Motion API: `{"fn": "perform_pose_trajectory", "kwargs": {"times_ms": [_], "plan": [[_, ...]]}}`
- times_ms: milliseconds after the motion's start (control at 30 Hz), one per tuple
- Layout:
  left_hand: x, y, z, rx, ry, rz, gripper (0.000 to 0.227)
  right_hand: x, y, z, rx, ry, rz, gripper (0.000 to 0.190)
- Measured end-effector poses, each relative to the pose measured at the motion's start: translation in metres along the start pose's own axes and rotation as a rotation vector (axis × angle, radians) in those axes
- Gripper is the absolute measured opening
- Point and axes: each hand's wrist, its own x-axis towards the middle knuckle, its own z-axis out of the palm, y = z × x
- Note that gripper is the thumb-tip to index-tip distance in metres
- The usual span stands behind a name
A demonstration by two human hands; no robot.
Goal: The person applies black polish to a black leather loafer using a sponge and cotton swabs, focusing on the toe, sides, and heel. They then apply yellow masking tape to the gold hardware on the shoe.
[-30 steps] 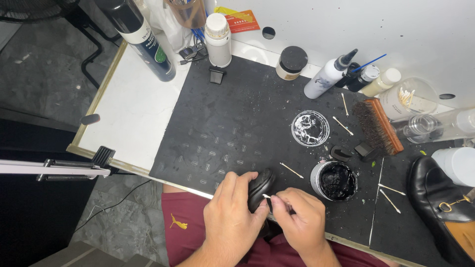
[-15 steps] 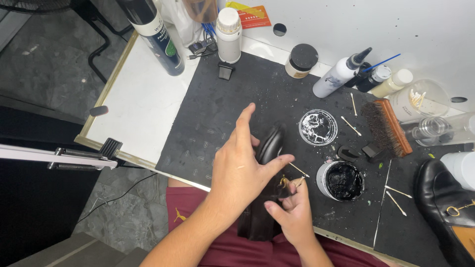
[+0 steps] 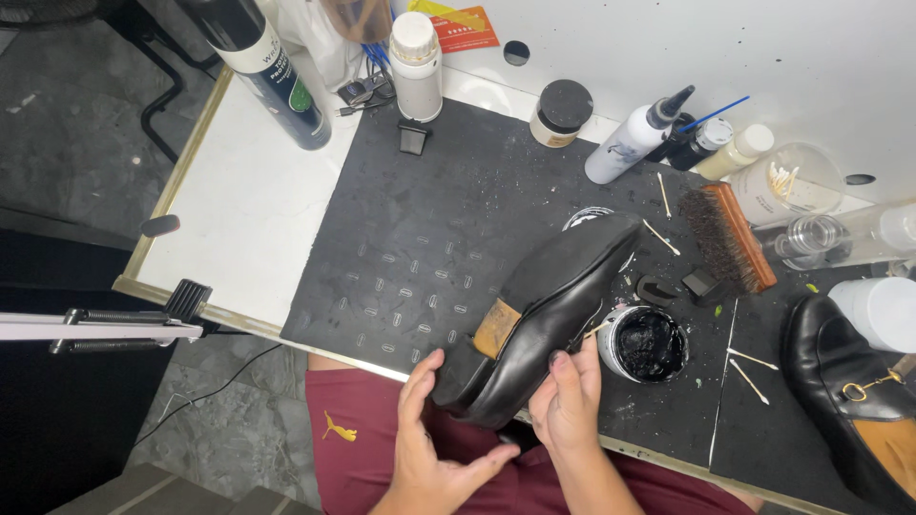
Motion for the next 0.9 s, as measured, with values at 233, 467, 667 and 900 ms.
{"fn": "perform_pose_trajectory", "kwargs": {"times_ms": [233,467,667,900], "plan": [[-0.001,-0.025,0.006,0.083,0.037,0.148,0.104,-0.005,0.009,-0.004,0.01,-0.011,0.069,0.074],[0.013,-0.033,-0.005,0.17,0.143,0.323,0.106,0.003,0.004,-0.02,-0.017,-0.182,0.069,0.064],[0.017,-0.032,-0.005,0.163,0.16,0.288,0.107,0.009,-0.003,-0.031,0.094,-0.054,0.069,0.045],[0.017,-0.039,-0.008,0.309,0.221,0.261,0.105,0.024,-0.035,-0.028,-0.302,-0.036,-0.337,0.022]]}}
